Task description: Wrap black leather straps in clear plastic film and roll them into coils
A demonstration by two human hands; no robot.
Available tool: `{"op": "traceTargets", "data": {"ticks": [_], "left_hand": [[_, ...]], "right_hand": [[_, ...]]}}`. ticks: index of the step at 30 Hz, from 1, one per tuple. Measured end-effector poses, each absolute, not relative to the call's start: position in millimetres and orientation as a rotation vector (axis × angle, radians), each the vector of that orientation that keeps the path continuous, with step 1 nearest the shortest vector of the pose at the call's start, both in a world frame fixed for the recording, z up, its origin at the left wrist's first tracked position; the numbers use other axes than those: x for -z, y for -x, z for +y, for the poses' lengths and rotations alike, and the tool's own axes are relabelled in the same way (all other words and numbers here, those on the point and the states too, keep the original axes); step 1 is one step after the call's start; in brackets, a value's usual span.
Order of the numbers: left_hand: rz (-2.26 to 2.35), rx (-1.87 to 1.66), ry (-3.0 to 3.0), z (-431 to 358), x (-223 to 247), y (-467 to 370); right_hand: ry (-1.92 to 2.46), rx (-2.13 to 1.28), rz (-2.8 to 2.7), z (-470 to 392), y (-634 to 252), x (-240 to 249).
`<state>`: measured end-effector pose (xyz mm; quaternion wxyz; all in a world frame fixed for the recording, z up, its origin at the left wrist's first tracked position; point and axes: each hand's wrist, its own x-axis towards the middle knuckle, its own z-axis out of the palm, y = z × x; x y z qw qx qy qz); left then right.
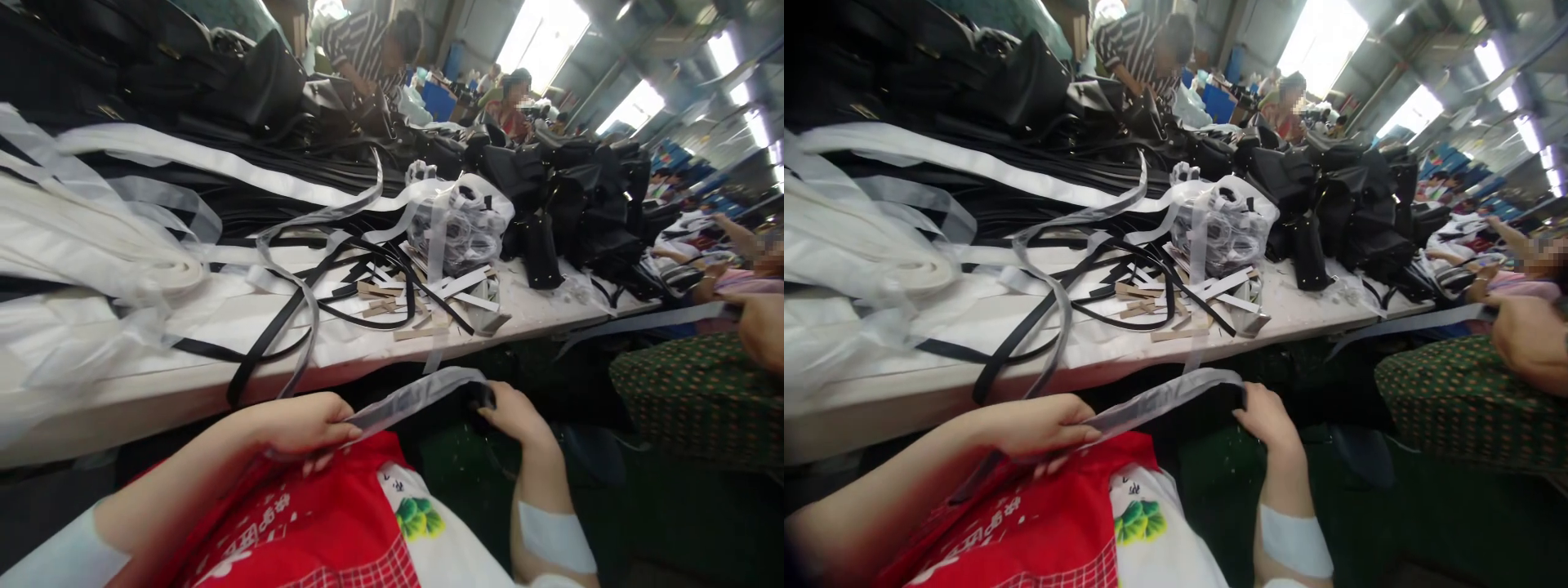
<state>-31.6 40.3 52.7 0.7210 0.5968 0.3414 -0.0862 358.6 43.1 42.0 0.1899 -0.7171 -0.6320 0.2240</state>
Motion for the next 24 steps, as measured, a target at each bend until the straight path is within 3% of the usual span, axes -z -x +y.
{"op": "traceTargets", "data": {"ticks": [5, 9, 15, 20, 24], "left_hand": [[0.65, 0.118, -1.409, 46, -60, -16], [0.503, 0.15, -1.299, 56, -62, -12], [0.424, 0.231, -1.188, 62, -44, 33], [0.478, 0.152, -1.215, 58, -42, 5], [0.465, 0.18, -1.224, 59, -45, -1]], "right_hand": [[1.166, -1.311, -2.282, 24, -233, -67], [1.148, -1.818, -2.339, 38, -236, -73], [1.557, -1.692, -2.12, 72, -328, -60], [1.289, -2.082, -2.027, 58, -267, -54], [1.252, -1.911, -2.192, 56, -247, -54]]}}
